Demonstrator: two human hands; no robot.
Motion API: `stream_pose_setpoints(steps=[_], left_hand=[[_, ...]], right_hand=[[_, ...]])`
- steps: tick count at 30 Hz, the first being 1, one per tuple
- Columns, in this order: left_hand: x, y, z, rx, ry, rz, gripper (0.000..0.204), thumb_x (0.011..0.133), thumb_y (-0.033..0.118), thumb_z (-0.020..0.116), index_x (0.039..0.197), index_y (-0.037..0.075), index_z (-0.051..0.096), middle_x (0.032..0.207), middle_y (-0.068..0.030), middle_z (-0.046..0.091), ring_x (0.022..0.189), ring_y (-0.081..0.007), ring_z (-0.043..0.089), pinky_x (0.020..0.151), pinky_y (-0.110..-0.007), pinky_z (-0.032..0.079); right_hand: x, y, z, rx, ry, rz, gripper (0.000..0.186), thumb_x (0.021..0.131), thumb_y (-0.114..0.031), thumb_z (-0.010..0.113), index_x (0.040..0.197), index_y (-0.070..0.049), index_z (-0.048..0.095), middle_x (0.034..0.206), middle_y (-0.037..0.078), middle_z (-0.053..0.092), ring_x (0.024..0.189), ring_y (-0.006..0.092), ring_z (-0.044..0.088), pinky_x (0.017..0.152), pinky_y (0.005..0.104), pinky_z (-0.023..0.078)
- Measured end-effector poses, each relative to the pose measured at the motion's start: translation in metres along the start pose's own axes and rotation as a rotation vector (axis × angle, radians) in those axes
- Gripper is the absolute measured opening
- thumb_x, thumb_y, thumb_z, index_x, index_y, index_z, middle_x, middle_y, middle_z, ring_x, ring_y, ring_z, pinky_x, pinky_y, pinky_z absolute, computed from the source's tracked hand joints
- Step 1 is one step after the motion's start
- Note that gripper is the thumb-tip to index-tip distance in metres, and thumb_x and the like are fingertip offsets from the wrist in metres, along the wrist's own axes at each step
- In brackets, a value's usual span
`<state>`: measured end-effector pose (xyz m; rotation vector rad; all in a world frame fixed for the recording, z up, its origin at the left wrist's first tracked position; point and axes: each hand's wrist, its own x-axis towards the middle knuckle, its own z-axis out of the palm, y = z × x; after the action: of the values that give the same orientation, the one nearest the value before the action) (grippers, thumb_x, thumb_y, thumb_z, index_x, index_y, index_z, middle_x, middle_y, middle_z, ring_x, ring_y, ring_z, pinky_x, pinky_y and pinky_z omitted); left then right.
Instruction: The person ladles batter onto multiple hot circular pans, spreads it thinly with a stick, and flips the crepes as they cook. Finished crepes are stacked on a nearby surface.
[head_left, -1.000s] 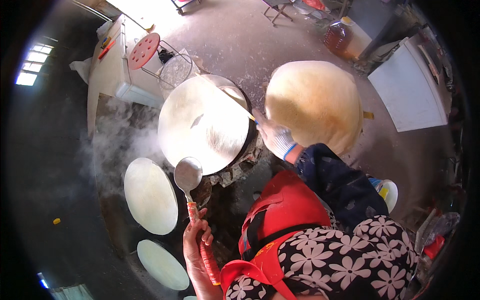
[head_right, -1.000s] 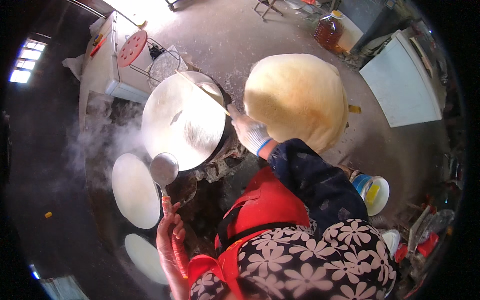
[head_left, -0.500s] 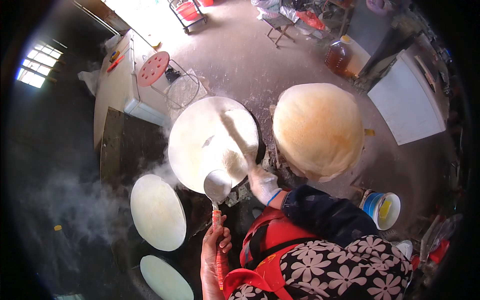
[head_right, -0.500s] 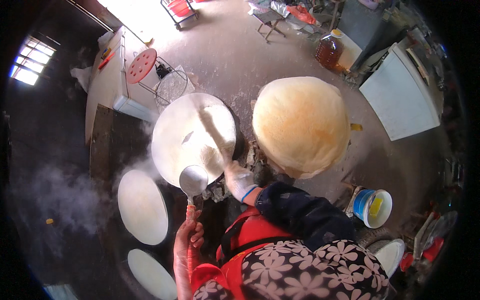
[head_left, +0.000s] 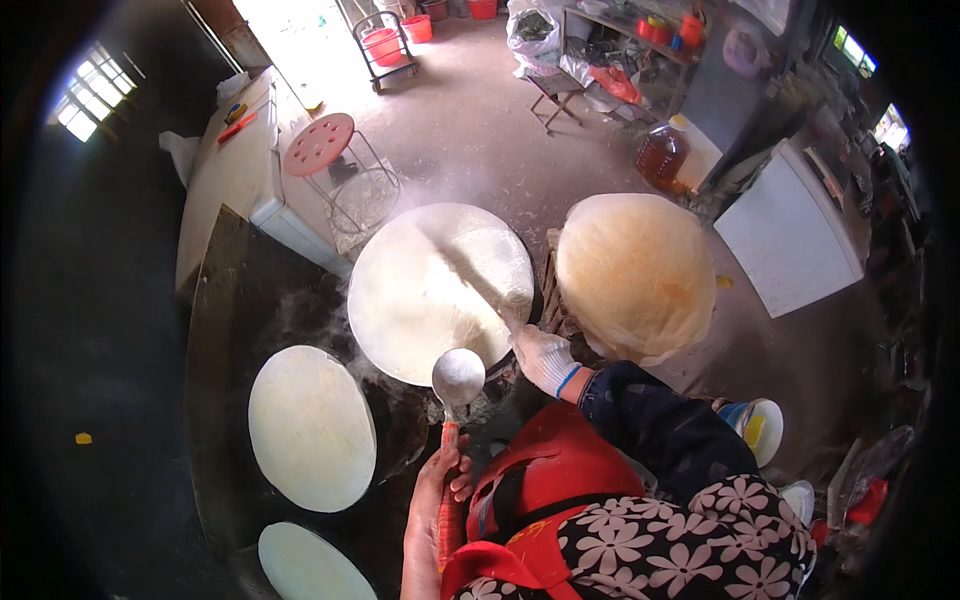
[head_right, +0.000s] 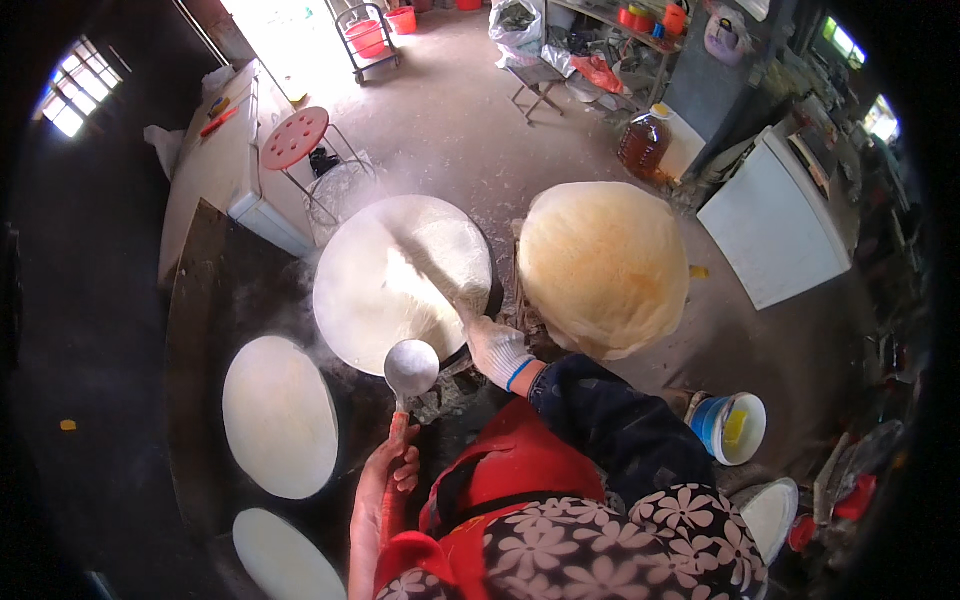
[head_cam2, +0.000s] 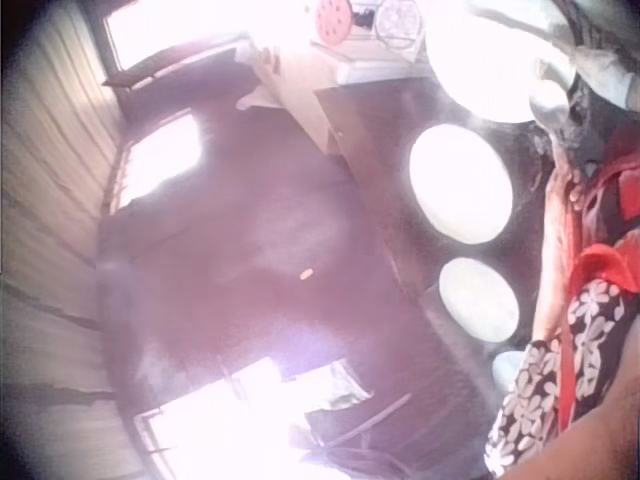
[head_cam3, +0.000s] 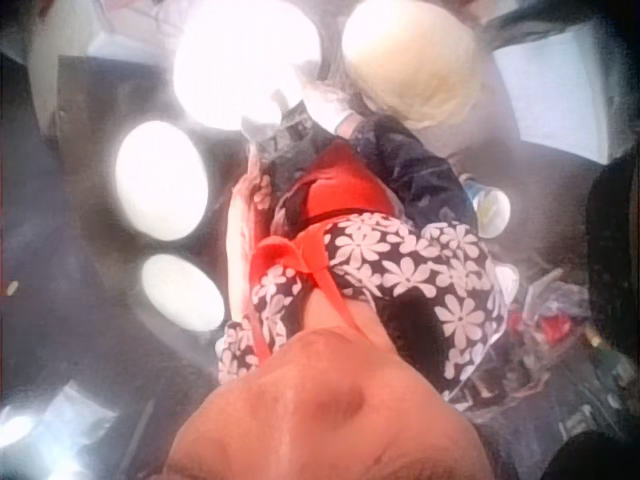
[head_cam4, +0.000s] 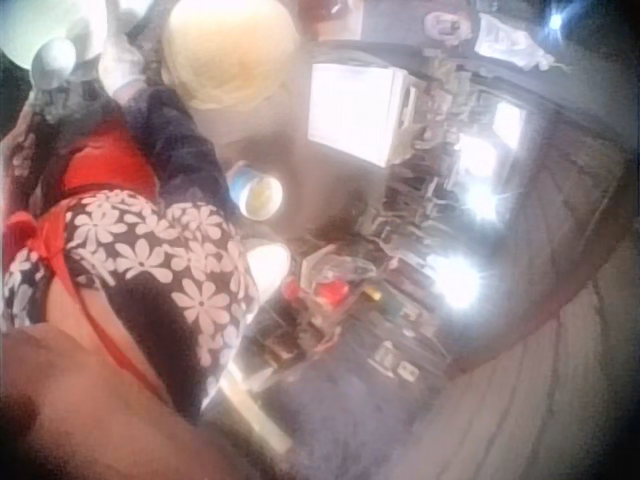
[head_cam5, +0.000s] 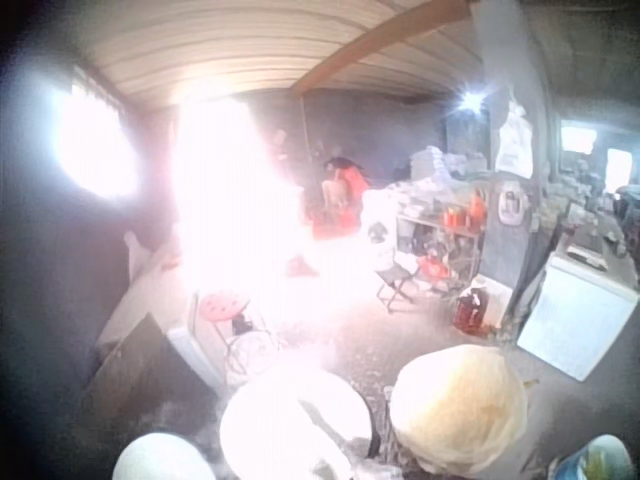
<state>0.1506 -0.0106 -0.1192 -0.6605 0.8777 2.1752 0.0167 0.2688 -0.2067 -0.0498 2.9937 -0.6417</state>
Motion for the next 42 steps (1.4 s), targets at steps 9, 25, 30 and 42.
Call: stream_pose_setpoints(steps=[9, 25, 30, 42], left_hand=[[0.037, 0.019, 0.007, 0.047, 0.049, 0.045, 0.037, 0.108, 0.032, 0.061, 0.134, 0.006, 0.055, 0.086, -0.0012, 0.052, 0.056, -0.0066, 0.045, 0.047, -0.022, 0.038], [0.111, 0.109, 0.024, 0.029, 0.256, 0.276, 0.022, 0.105, 0.024, 0.059, 0.114, 0.007, 0.050, 0.083, -0.0057, 0.053, 0.058, -0.0136, 0.051, 0.049, -0.031, 0.046], [0.066, 0.054, 0.036, -0.079, 0.285, 0.131, 0.030, 0.106, 0.031, 0.060, 0.123, 0.009, 0.048, 0.077, -0.0043, 0.050, 0.052, -0.0125, 0.045, 0.046, -0.029, 0.041], [0.014, 0.014, 0.104, -0.246, 0.202, 0.368, 0.045, 0.109, 0.031, 0.055, 0.144, 0.005, 0.050, 0.072, 0.0010, 0.043, 0.046, -0.0070, 0.035, 0.038, -0.023, 0.032]], right_hand=[[-0.084, 0.014, 0.025, 0.131, 0.219, 0.190, 0.066, 0.108, -0.025, 0.050, 0.169, -0.016, 0.026, 0.107, 0.026, 0.072, 0.086, 0.0478, 0.071, 0.071, 0.0587, 0.055], [-0.019, -0.020, 0.006, 0.076, -0.104, -0.179, 0.058, 0.108, -0.021, 0.055, 0.163, -0.015, 0.039, 0.107, 0.024, 0.070, 0.096, 0.0442, 0.069, 0.081, 0.0532, 0.056], [-0.046, 0.026, -0.030, 0.196, -0.097, -0.331, 0.060, 0.108, -0.020, 0.055, 0.164, -0.015, 0.037, 0.108, 0.025, 0.070, 0.092, 0.0446, 0.071, 0.074, 0.0522, 0.056], [-0.048, 0.007, -0.018, 0.726, -0.064, -0.436, 0.067, 0.105, -0.013, 0.063, 0.167, -0.017, 0.038, 0.102, 0.020, 0.073, 0.081, 0.0347, 0.074, 0.070, 0.0417, 0.058]])
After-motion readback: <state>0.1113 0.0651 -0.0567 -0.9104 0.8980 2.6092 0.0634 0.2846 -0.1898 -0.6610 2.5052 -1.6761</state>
